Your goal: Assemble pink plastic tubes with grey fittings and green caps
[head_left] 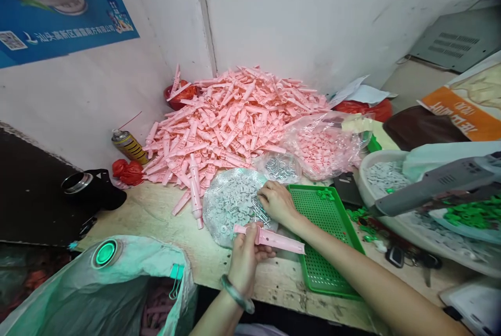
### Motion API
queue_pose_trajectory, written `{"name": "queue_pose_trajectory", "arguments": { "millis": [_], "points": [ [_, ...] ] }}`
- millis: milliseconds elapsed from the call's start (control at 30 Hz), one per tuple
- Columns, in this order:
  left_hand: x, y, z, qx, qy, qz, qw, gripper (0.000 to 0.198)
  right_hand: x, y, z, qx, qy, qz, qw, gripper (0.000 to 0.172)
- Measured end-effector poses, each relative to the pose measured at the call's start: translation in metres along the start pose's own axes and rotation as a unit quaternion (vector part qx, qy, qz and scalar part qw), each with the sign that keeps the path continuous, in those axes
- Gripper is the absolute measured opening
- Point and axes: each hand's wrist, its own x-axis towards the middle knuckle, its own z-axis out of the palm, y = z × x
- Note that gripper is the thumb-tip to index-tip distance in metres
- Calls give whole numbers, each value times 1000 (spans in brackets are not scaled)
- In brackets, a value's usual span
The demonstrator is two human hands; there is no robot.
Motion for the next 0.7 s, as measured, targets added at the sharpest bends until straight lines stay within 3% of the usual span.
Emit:
{"name": "queue_pose_trajectory", "arguments": {
  "millis": [200,367,533,700],
  "points": [
    [9,-1,-1,-12,17,20,1000,61,1,-2,9,11,28,-3,1000,14],
    [11,3,-3,-12,29,37,999,57,-9,-8,-10,62,52,-19,997,13],
    [10,6,-2,-19,13,48,999,48,-51,-21,-36,167,18,-179,969,15],
    [9,2,2,23,1,61,998,46,-78,-23,-39,63,51,-285,955,25]
  ]
}}
